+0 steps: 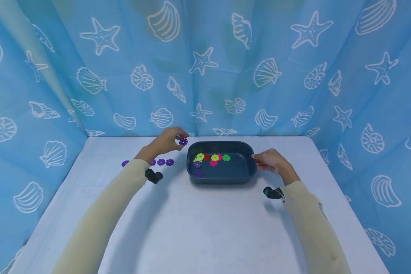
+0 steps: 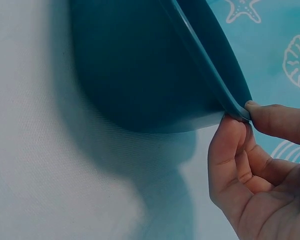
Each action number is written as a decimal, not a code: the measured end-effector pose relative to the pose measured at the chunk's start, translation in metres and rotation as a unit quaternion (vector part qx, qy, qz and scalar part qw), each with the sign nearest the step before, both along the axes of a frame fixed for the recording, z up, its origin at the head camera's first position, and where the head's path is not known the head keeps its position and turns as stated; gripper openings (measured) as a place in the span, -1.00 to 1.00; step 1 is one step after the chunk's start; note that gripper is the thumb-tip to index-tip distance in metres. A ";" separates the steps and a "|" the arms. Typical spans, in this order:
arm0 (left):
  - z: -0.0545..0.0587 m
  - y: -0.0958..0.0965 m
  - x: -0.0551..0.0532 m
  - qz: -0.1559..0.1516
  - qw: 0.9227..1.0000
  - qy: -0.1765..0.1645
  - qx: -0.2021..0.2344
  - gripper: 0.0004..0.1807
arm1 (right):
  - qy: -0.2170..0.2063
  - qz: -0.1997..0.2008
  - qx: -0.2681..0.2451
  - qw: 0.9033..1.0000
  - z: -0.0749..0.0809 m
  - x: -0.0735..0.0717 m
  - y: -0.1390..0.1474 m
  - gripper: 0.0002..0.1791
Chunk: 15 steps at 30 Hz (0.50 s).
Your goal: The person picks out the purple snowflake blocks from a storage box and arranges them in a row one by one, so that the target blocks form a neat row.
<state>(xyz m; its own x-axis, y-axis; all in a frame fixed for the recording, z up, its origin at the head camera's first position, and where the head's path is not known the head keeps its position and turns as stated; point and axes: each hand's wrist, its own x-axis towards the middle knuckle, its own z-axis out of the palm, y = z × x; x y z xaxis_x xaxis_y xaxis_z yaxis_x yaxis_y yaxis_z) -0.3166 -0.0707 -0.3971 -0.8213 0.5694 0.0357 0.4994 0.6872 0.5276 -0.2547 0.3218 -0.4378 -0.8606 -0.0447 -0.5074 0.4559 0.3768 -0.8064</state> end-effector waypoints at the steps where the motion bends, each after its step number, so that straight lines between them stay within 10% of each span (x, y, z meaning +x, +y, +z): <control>1: 0.001 -0.007 0.000 0.009 1.000 -0.002 0.000 -0.51 | 0.000 0.000 0.000 1.000 0.000 0.000 0.000 -0.50; 15: -0.024 -0.111 0.013 0.136 0.990 -0.045 -0.006 -0.49 | 0.010 0.002 -0.017 1.000 -0.001 0.001 0.000 -0.53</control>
<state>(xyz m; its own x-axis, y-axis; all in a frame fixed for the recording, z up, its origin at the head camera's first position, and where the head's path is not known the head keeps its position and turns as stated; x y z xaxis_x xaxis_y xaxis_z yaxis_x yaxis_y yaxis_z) -0.3040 -0.1818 -0.4208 -0.9439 0.3265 -0.0494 0.2463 0.7960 0.5529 -0.2536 0.3221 -0.4389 -0.8702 -0.0654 -0.4883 0.4380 0.3512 -0.8275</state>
